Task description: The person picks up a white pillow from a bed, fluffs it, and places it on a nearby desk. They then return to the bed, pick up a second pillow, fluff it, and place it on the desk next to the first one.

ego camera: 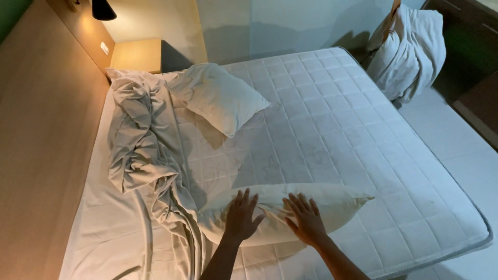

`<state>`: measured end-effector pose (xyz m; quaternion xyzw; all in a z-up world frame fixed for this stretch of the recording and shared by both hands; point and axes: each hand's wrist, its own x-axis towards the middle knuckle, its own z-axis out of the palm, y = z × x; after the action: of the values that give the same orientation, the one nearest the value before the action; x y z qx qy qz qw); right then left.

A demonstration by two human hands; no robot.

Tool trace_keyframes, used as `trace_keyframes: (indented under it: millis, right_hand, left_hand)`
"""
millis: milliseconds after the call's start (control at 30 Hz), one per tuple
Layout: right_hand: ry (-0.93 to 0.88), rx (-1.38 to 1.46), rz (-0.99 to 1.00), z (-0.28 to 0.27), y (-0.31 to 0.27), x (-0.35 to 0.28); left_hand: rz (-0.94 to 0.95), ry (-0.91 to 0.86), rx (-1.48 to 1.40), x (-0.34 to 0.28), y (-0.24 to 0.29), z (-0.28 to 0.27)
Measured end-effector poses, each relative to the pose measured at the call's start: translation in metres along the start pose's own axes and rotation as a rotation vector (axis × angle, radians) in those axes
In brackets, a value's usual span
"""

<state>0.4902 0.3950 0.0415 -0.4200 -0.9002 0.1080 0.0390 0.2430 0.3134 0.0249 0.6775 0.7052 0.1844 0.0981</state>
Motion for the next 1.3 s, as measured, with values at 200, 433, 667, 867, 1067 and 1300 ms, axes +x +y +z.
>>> trace_keyframes:
  millis: [200,433,667,867,1067,1300]
  right_hand:
    - [0.065,0.009,-0.003,0.024,0.012,-0.012]
    - [0.159,0.105,-0.16,0.0,-0.081,0.015]
    - [-0.038,0.169,-0.216,0.043,-0.131,0.019]
    - [-0.017,0.134,-0.277,0.043,-0.114,0.019]
    - [0.1,-0.126,-0.072,0.015,0.004,0.008]
    - [0.322,-0.175,0.124,0.016,0.107,0.001]
  left_hand:
    - [-0.081,0.125,0.143,-0.032,-0.03,-0.019]
    - [-0.086,0.114,0.107,-0.039,-0.027,-0.012]
    - [-0.053,0.033,0.194,-0.052,-0.029,-0.01]
    - [-0.076,0.087,0.128,-0.061,-0.034,-0.001]
    - [-0.049,0.16,0.119,-0.056,-0.029,-0.004]
    - [-0.135,0.1,0.119,-0.039,-0.014,-0.015]
